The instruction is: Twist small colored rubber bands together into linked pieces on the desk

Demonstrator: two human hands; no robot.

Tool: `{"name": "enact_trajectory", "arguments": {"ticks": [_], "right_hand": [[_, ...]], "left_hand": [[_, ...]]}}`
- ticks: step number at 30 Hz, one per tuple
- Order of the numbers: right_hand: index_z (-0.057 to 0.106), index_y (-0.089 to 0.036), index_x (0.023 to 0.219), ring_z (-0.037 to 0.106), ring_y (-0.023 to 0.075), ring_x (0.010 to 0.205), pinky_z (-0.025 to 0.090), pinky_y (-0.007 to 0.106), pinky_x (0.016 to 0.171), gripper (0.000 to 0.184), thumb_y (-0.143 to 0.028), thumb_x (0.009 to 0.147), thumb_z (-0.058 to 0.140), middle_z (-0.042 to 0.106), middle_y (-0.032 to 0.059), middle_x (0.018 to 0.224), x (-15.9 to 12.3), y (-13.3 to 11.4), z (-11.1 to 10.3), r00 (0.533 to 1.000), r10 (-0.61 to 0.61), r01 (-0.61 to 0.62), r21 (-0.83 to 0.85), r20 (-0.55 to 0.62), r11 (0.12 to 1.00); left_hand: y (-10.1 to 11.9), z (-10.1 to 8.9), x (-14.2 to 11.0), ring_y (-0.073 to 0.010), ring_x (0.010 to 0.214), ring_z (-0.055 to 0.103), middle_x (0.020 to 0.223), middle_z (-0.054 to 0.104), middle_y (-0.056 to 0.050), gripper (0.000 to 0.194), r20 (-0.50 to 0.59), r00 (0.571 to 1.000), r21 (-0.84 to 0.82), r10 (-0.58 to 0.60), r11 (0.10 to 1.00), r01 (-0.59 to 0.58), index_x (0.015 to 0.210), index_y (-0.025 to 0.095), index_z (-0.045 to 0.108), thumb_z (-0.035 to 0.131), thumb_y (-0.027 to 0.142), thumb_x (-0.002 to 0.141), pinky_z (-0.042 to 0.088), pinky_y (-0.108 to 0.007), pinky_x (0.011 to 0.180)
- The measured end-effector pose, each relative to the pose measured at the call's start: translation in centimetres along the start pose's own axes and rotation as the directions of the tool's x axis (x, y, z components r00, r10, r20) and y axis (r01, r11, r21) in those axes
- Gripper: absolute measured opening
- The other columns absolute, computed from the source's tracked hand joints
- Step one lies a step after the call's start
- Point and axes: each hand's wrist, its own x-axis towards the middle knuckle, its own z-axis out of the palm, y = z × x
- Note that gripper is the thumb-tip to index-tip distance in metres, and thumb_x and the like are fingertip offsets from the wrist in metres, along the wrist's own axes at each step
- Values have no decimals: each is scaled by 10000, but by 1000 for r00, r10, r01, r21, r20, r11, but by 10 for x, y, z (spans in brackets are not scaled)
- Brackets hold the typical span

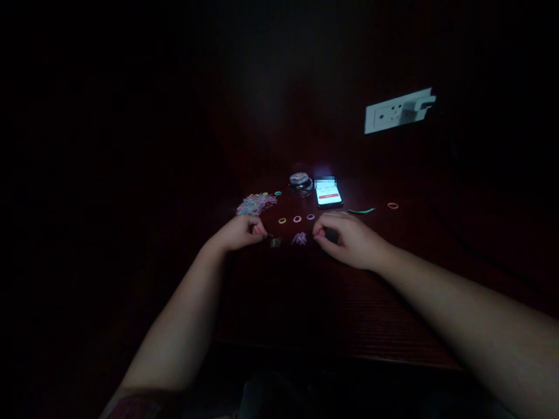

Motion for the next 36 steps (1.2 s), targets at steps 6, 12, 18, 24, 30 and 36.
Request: {"name": "enact_trajectory", "arguments": {"ticks": [6, 12, 18, 24, 30, 36], "right_hand": [[608, -200, 848, 580, 169, 736, 454, 320, 713, 62, -240, 852, 562, 635, 38, 798, -1, 1, 1, 1000, 14, -14, -10, -3, 1000], [617, -200, 852, 584, 171, 739, 461, 328, 714, 71, -249, 849, 565, 643, 41, 811, -2, 3, 1, 1000, 20, -20, -4, 6, 1000], [622, -197, 859, 587, 169, 735, 459, 324, 713, 82, -257, 853, 565, 646, 38, 800, -1, 3, 1, 1000, 16, -16, -7, 8, 1000], [628, -194, 855, 594, 174, 745, 459, 332, 728, 94, -262, 857, 562, 654, 41, 803, -1, 3, 0, 1000, 19, -19, -2, 9, 1000], [632, -197, 856, 596, 173, 731, 453, 321, 710, 82, -243, 849, 565, 656, 39, 796, 0, 0, 0, 1000, 20, -20, -11, 5, 1000], [627, -205, 855, 583, 164, 718, 452, 314, 702, 78, -246, 854, 561, 642, 31, 777, 0, -1, 0, 1000, 8, -8, -20, 7, 1000]], "left_hand": [[7, 3, -1, -107, 613, 587, 697, 667, -7, 123, 31, 998, 40, 47, 998, -48, 774, 152, 683, 645, 243, 699, 435, -203, 550], [11, 6, -3, -105, 634, 590, 717, 665, -9, 180, 109, 992, 11, 57, 998, -58, 793, 152, 682, 709, 286, 676, 446, -201, 557], [12, 6, -4, -99, 691, 560, 809, 642, -14, 259, 71, 993, -22, 94, 995, -93, 877, 150, 654, 721, 209, 633, 467, -212, 609], [3, 7, 1, -97, 678, 561, 781, 623, -7, 245, 50, 998, 34, 41, 998, -43, 864, 140, 635, 578, 65, 638, 469, -217, 630], [7, 13, 1, -91, 715, 570, 933, 624, -26, 373, 69, 992, 3, 108, 994, -108, 1065, 182, 650, 597, 118, 702, 473, -210, 650], [17, 16, -2, -90, 727, 564, 985, 582, -29, 418, 70, 976, 83, 204, 974, -210, 1085, 225, 695, 614, 107, 692, 473, -234, 700]]}}
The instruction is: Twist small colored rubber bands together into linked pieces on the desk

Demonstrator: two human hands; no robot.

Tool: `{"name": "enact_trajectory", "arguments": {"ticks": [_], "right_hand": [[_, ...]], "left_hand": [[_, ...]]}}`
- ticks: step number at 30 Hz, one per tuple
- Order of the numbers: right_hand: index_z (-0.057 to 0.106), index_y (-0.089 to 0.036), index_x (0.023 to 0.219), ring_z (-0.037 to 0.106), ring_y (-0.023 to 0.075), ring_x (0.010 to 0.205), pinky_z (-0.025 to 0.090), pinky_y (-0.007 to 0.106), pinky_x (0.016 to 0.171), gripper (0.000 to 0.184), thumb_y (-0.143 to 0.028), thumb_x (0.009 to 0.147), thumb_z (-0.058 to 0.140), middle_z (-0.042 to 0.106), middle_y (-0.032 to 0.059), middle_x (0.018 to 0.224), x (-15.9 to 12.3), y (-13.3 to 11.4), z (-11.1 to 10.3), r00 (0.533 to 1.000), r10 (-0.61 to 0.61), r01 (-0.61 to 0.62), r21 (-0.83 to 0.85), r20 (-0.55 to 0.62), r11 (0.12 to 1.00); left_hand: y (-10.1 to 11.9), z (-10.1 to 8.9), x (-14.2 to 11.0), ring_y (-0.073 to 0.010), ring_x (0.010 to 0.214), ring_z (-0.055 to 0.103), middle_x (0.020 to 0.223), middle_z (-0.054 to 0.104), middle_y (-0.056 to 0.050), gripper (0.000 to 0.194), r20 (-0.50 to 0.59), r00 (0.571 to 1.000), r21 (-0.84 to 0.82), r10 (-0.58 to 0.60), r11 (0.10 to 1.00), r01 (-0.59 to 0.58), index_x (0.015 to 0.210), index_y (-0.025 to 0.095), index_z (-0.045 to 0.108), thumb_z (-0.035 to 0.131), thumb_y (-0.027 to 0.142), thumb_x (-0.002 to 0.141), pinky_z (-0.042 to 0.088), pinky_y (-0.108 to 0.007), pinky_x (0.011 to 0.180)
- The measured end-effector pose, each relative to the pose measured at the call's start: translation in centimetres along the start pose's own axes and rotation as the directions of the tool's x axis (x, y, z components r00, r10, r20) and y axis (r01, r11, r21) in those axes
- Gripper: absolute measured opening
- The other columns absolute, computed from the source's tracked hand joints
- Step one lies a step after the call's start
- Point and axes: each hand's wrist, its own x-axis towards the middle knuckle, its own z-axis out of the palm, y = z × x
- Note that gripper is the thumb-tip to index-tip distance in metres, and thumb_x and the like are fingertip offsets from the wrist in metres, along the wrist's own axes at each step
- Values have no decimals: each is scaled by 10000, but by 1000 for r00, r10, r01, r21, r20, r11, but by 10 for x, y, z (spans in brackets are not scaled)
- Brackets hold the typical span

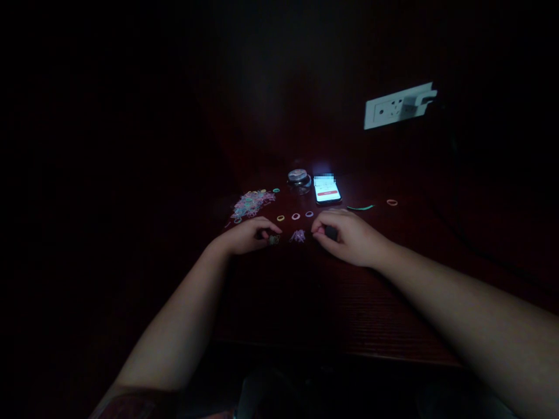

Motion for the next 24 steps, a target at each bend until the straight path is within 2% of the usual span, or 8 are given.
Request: {"name": "enact_trajectory", "arguments": {"ticks": [4, 7, 8, 10, 13, 17, 20, 24], "right_hand": [[628, -206, 853, 585, 166, 725, 454, 323, 711, 80, -253, 852, 563, 647, 30, 786, -1, 1, 1, 1000, 7, -7, 8, 0, 1000], [628, -204, 848, 591, 172, 735, 458, 326, 713, 82, -250, 853, 560, 647, 33, 786, -1, 1, 1, 1000, 13, -13, 7, -1, 1000], [629, -205, 849, 592, 173, 736, 459, 327, 713, 82, -248, 853, 558, 648, 35, 788, -1, 1, 1, 1000, 13, -13, 5, -3, 1000], [627, -208, 847, 593, 174, 738, 462, 328, 715, 80, -246, 853, 557, 648, 35, 790, -2, 2, 1, 1000, 5, -5, -1, -9, 1000], [625, -215, 848, 598, 172, 734, 468, 328, 713, 71, -246, 850, 561, 653, 29, 785, -2, 4, 2, 1000, -7, 6, -8, -19, 1000], [627, -220, 845, 609, 173, 727, 474, 326, 701, 67, -242, 843, 564, 664, 25, 787, -2, 5, 2, 999, -14, 13, -9, -29, 1000], [627, -219, 847, 612, 178, 739, 478, 335, 714, 72, -245, 847, 560, 666, 27, 792, -2, 4, 2, 999, -17, 17, -14, -28, 1000], [620, -216, 855, 609, 179, 743, 476, 337, 718, 68, -248, 855, 559, 662, 31, 796, -2, 4, 2, 1000, -13, 12, -17, -23, 1000]], "left_hand": [[-3, 0, 1, -109, 756, 592, 963, 625, -34, 404, 0, 1000, -22, -11, 1000, 11, 1078, 210, 691, 606, 108, 697, 483, -240, 712], [-10, -5, 0, -144, 825, 636, 978, 678, -48, 401, -27, 988, 0, -155, 988, 155, 1106, 192, 668, 581, 114, 722, 502, -254, 751], [-13, -8, -1, -162, 874, 648, 1024, 689, -63, 403, -58, 969, 48, -241, 969, 244, 1119, 187, 659, 576, 120, 730, 506, -264, 785], [-20, -14, -3, -209, 973, 654, 1127, 686, -105, 406, -123, 904, 180, -410, 886, 426, 1138, 169, 650, 576, 139, 740, 499, -291, 858], [-28, -17, -3, -288, 1093, 630, 1205, 660, -174, 411, -148, 825, 321, -546, 762, 562, 1155, 132, 652, 581, 177, 752, 465, -343, 946], [-39, -9, 1, -340, 1277, 504, 1382, 529, -214, 523, -164, 805, 358, -570, 726, 587, 1282, 105, 580, 560, 220, 772, 387, -397, 1044], [-48, -3, 5, -330, 1353, 419, 1474, 439, -171, 589, -177, 808, 365, -562, 725, 584, 1384, 152, 494, 521, 284, 811, 345, -416, 1082], [-57, -1, 10, -310, 1372, 391, 1482, 437, -142, 573, -205, 814, 363, -543, 730, 579, 1408, 185, 472, 464, 368, 864, 323, -415, 1101]]}}
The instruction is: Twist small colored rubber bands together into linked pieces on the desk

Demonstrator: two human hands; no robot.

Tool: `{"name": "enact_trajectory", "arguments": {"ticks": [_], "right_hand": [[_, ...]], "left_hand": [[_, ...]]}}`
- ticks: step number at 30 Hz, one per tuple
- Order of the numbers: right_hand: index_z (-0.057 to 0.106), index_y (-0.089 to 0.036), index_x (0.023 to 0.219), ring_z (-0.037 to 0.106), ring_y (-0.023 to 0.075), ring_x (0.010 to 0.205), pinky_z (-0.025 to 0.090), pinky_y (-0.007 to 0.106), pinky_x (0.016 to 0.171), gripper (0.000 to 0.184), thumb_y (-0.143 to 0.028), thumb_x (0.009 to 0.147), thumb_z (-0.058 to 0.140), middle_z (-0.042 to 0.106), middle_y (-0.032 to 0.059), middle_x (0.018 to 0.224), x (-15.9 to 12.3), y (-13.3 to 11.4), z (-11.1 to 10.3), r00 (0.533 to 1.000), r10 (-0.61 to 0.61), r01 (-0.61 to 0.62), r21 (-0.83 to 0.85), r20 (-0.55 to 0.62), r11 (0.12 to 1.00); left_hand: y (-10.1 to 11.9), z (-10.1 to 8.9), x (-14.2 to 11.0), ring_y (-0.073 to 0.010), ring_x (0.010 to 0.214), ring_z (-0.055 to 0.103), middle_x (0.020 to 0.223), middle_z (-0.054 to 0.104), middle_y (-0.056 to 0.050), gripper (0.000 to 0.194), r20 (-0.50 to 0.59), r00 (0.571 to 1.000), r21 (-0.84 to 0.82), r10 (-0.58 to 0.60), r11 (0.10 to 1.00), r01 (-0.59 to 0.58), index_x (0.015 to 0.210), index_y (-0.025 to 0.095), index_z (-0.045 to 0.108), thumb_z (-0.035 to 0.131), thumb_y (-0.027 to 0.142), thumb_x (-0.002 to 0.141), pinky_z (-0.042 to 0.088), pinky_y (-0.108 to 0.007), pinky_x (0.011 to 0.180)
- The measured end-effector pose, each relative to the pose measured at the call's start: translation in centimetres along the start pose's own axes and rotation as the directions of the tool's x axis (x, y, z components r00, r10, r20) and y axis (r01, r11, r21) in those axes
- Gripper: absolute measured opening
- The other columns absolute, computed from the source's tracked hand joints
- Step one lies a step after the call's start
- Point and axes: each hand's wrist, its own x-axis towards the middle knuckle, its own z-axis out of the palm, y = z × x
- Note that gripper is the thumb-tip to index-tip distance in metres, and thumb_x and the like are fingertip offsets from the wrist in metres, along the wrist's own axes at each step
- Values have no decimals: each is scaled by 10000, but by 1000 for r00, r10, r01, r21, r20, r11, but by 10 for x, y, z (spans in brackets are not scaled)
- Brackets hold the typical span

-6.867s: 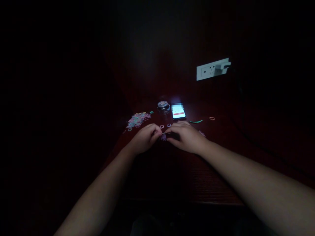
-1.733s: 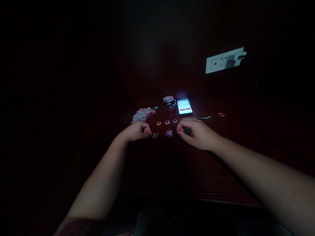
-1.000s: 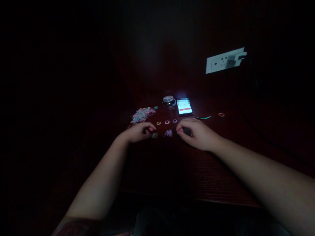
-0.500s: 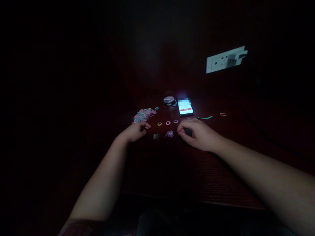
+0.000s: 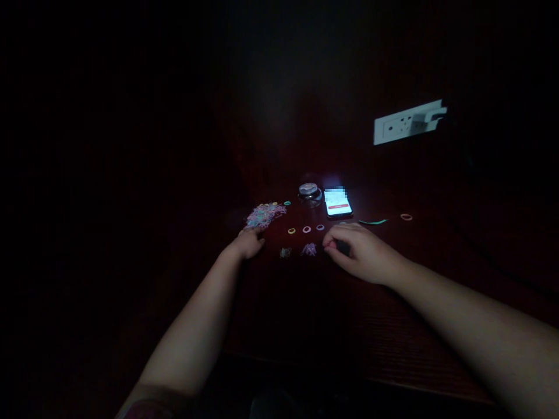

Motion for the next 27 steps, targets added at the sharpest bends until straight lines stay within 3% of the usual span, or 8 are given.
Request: {"name": "enact_trajectory", "arguments": {"ticks": [10, 20, 27], "right_hand": [[613, -211, 860, 618, 186, 762, 466, 343, 737, 49, -227, 850, 567, 666, 33, 815, 0, -1, -1, 1000, -4, 4, 3, 6, 1000], [605, -208, 863, 604, 183, 769, 459, 342, 743, 58, -231, 867, 552, 653, 34, 811, -1, 0, 0, 1000, 5, -5, -10, 19, 1000], [609, -211, 870, 602, 181, 771, 456, 338, 753, 54, -226, 858, 559, 650, 28, 814, -1, -1, 0, 1000, 17, -16, -5, 25, 1000]], "left_hand": [[-4, -2, 4, -304, 1182, 574, 1283, 617, -175, 452, -116, 993, -35, -31, 999, 27, 1232, 124, 630, 454, 361, 889, 420, -366, 1019], [0, 2, 6, -274, 1204, 565, 1275, 629, -153, 401, -151, 988, -54, -42, 998, 35, 1220, 148, 643, 495, 285, 873, 401, -340, 1042], [3, -14, -3, -263, 1020, 661, 1112, 711, -123, 332, -222, 968, -156, -112, 985, 79, 1099, 193, 690, 532, 359, 859, 482, -327, 888]]}}
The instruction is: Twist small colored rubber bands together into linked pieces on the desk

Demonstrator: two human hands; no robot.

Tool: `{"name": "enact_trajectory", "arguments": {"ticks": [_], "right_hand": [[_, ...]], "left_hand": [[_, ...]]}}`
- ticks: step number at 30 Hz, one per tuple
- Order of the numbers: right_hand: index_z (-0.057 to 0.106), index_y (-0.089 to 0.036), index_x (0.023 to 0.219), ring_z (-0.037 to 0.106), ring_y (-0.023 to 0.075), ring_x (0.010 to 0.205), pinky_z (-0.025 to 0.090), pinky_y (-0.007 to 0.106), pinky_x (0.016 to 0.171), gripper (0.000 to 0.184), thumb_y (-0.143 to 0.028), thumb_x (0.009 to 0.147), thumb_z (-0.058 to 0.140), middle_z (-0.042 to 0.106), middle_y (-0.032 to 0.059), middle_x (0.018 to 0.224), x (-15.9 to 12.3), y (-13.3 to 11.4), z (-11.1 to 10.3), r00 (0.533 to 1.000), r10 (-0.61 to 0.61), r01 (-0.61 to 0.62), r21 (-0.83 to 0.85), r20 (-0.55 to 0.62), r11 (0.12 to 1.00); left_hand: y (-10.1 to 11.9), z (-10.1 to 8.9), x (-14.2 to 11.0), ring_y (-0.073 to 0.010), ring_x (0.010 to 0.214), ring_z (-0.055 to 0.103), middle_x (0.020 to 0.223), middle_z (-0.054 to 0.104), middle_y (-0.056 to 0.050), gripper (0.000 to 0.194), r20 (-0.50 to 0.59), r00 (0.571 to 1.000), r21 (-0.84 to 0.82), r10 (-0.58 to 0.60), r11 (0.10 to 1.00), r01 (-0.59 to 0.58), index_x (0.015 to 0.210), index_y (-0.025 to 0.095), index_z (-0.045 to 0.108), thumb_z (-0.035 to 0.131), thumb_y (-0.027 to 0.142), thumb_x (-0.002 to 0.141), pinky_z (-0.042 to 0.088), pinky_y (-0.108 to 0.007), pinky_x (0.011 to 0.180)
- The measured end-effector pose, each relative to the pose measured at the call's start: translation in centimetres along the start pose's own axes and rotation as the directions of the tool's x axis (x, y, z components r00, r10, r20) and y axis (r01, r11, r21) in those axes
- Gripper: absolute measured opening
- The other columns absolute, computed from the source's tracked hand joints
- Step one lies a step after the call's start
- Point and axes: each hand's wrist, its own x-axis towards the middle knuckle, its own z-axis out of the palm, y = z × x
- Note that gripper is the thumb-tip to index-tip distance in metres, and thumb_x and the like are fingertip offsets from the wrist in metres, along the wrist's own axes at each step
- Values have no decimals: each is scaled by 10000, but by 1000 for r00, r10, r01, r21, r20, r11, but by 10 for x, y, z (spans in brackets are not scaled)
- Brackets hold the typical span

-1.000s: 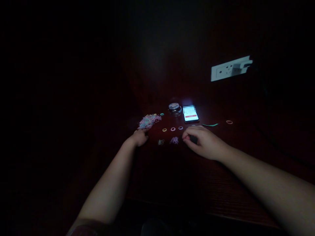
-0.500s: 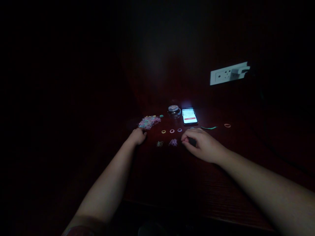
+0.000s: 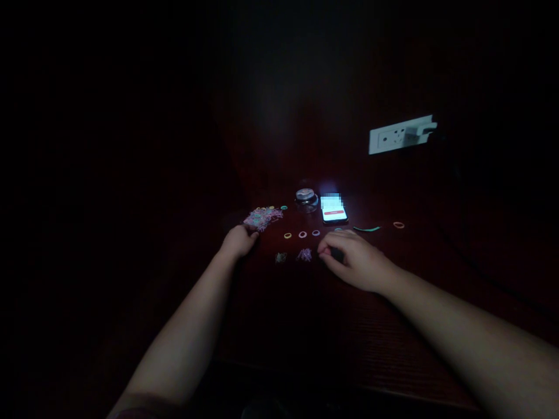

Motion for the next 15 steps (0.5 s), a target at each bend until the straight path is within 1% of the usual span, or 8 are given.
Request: {"name": "enact_trajectory", "arguments": {"ticks": [2, 4, 6, 10, 15], "right_hand": [[607, -210, 868, 597, 180, 779, 456, 339, 763, 52, -224, 860, 558, 643, 28, 813, 0, -1, -1, 1000, 4, -4, 0, 13, 1000], [604, -210, 866, 592, 179, 777, 453, 337, 760, 53, -222, 863, 553, 639, 29, 810, 1, -2, -1, 1000, 5, -5, 2, 17, 1000], [602, -211, 863, 591, 178, 771, 451, 335, 755, 50, -214, 862, 552, 639, 28, 809, 1, -3, -1, 1000, 4, -4, 7, 14, 1000], [600, -212, 859, 596, 175, 777, 447, 334, 768, 43, -199, 852, 560, 641, 23, 811, 0, -2, -1, 1000, -2, 2, 12, 7, 1000], [601, -212, 861, 594, 174, 776, 449, 330, 762, 46, -203, 857, 556, 640, 22, 807, 1, -2, -1, 1000, -5, 4, 12, 13, 1000]], "left_hand": [[1, -5, -2, -235, 929, 680, 1022, 736, -92, 260, -55, 998, -100, -40, 994, 34, 1001, 214, 708, 569, 356, 833, 490, -293, 809], [0, -8, -4, -214, 842, 682, 940, 746, -81, 178, -94, 993, -193, -70, 980, 51, 891, 216, 713, 591, 315, 807, 478, -267, 737], [0, -9, -5, -202, 786, 676, 892, 746, -74, 140, -117, 990, -238, -74, 970, 44, 831, 218, 706, 584, 281, 800, 461, -258, 692], [0, -8, -4, -190, 740, 659, 857, 738, -55, 97, -171, 984, -279, -52, 960, 2, 797, 224, 674, 584, 259, 792, 446, -257, 666], [0, -5, -3, -169, 722, 647, 854, 727, -48, 68, -215, 975, -321, -50, 947, -22, 831, 210, 634, 598, 253, 793, 455, -249, 680]]}}
